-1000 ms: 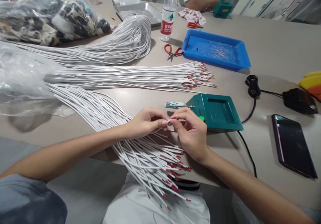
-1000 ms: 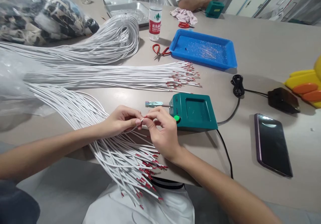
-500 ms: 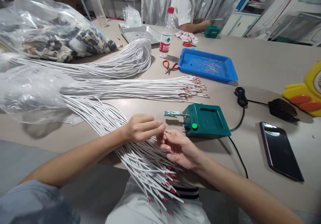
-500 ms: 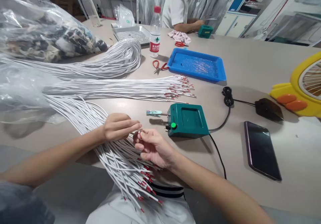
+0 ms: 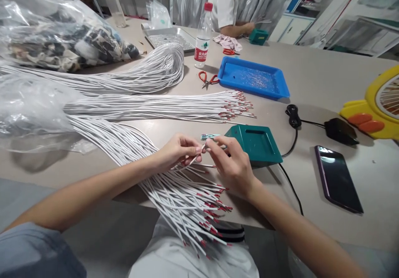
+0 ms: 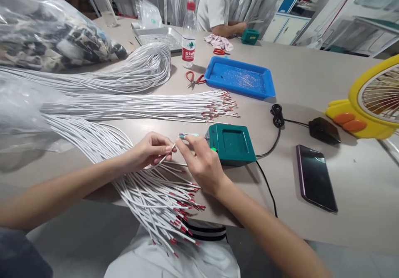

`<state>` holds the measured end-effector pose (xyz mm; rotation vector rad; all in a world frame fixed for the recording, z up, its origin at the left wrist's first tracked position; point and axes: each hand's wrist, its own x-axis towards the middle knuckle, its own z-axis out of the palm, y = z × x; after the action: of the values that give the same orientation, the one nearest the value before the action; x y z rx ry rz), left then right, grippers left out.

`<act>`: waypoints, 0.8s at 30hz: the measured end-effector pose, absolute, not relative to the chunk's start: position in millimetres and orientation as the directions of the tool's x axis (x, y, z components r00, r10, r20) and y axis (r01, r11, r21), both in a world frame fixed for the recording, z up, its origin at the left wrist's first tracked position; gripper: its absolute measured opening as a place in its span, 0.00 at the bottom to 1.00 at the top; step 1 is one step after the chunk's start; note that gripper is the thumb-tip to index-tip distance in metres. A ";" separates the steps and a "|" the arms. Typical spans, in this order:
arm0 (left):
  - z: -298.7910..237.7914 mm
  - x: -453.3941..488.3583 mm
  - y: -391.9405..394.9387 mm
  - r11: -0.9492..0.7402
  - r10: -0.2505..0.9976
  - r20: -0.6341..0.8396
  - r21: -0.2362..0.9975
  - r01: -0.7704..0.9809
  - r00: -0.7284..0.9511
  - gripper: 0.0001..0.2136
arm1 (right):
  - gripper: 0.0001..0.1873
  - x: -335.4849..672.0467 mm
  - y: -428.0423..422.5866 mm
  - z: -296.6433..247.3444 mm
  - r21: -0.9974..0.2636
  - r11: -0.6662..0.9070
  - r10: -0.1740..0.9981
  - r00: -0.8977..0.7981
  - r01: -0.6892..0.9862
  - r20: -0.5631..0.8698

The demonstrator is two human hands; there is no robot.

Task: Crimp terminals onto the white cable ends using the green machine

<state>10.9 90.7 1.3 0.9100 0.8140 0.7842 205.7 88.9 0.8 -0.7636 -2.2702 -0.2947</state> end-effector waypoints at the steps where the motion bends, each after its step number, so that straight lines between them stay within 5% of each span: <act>1: 1.2 10.2 90.8 0.427 0.830 -0.280 0.875 -0.227 0.482 0.12 | 0.17 205.5 89.0 -0.1 0.015 0.800 0.426 -0.584 0.600 0.691; 9: -6.6 8.4 92.2 0.513 0.717 -0.302 0.839 -0.182 0.629 0.11 | 0.11 205.6 88.1 -4.3 0.038 0.849 0.339 -0.598 0.528 0.726; 24: -8.9 8.6 94.8 0.490 0.720 -0.245 0.842 -0.225 0.649 0.10 | 0.10 202.6 88.2 -4.4 0.022 0.850 0.352 -0.600 0.526 0.718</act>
<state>8.6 94.8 -8.9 0.8806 0.6416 0.6243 202.6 88.2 -4.4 -0.6345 -2.2723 -0.2984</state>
